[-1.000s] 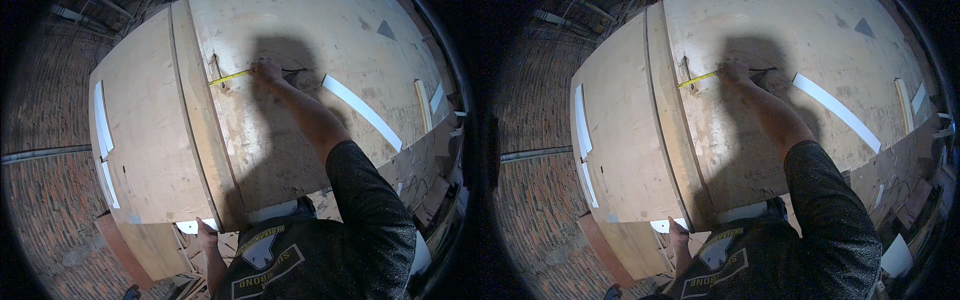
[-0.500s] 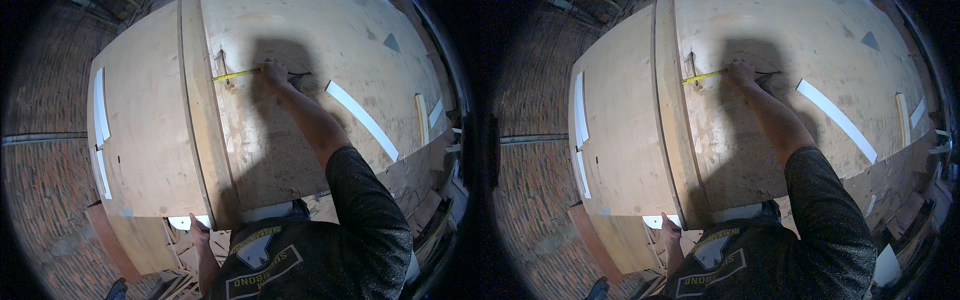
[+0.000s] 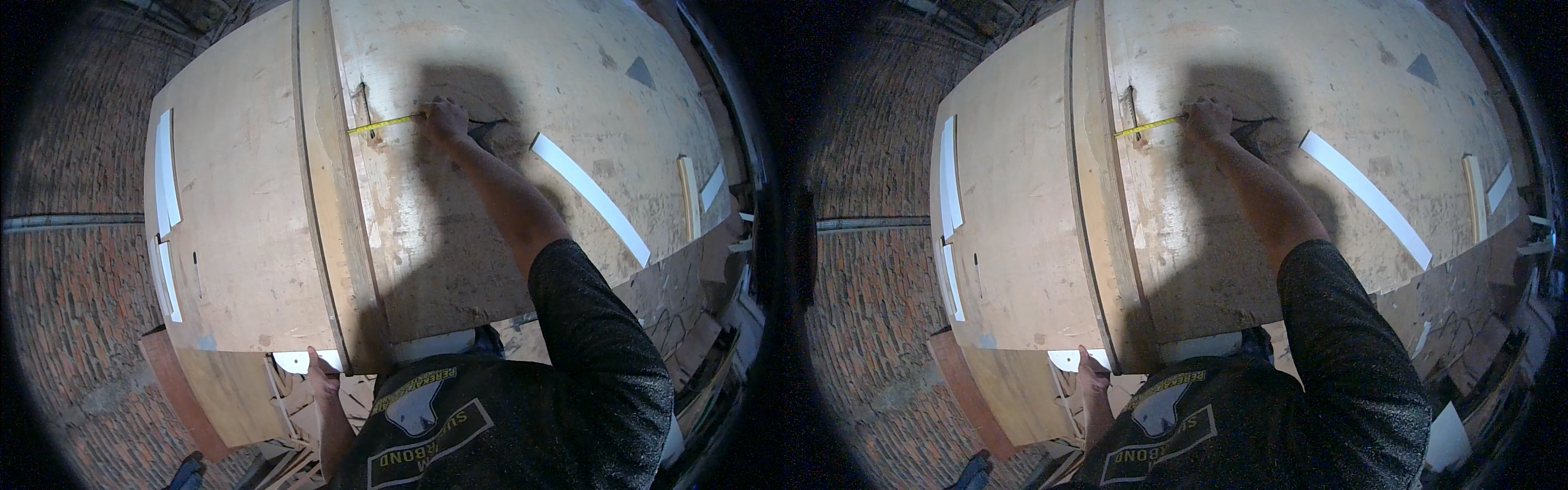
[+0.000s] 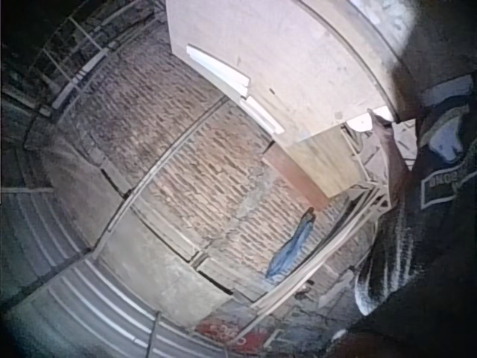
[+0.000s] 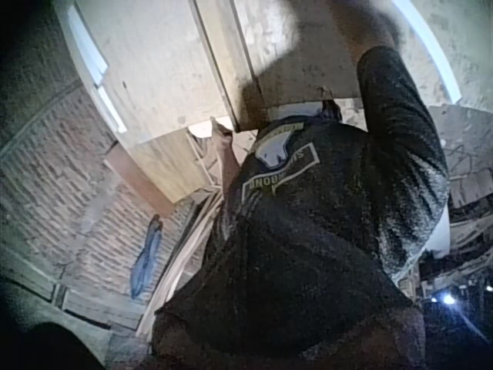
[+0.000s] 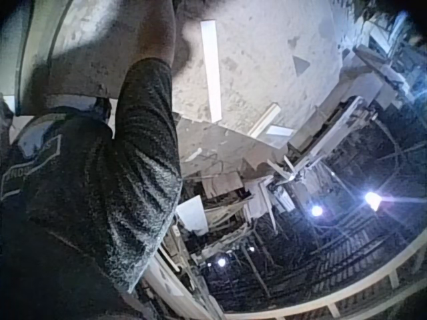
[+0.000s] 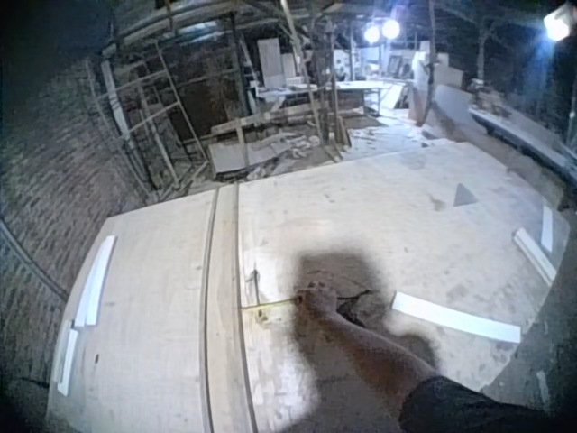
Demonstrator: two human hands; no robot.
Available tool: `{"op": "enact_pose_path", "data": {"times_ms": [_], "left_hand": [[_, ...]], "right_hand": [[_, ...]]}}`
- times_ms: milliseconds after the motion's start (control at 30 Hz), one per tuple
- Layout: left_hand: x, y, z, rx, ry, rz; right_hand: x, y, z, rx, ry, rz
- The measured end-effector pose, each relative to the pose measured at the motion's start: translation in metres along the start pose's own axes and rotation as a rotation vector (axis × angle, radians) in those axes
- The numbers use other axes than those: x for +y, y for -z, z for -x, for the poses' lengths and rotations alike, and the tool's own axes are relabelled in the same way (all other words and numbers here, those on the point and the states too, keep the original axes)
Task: The person measures, hammers, and assembles white wooden pieces using a hammer, tape measure, and a pneumatic nail gun in a workshop.
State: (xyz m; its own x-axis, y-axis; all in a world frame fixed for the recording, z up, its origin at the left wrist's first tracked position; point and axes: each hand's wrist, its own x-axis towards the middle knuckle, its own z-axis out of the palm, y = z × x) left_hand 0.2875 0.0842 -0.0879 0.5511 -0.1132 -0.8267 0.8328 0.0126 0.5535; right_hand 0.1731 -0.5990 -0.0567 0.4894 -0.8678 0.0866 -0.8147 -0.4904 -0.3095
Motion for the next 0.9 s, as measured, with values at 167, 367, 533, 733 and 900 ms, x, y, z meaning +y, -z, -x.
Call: {"op": "enact_pose_path", "data": {"times_ms": [167, 367, 533, 733, 900], "left_hand": [[-0.001, -0.007, 0.001, -0.003, -0.004, 0.016], [0.000, 0.001, 0.000, -0.097, -0.006, 0.083], [-0.004, 0.005, -0.006, -0.080, -0.022, 0.094], [-0.001, -0.001, -0.001, -0.045, 0.004, 0.106], [-0.002, 0.007, -0.008, -0.045, 0.005, 0.116]], "right_hand": [[0.013, -0.013, -0.009, 0.010, -0.001, 0.036], [0.000, 0.003, 0.002, -0.006, 0.019, -0.025], [-0.006, 0.011, 0.008, -0.011, -0.001, -0.020], [-0.001, 0.006, 0.006, 0.002, -0.002, -0.008], [-0.002, 0.004, 0.004, 0.020, -0.014, -0.040]]}}
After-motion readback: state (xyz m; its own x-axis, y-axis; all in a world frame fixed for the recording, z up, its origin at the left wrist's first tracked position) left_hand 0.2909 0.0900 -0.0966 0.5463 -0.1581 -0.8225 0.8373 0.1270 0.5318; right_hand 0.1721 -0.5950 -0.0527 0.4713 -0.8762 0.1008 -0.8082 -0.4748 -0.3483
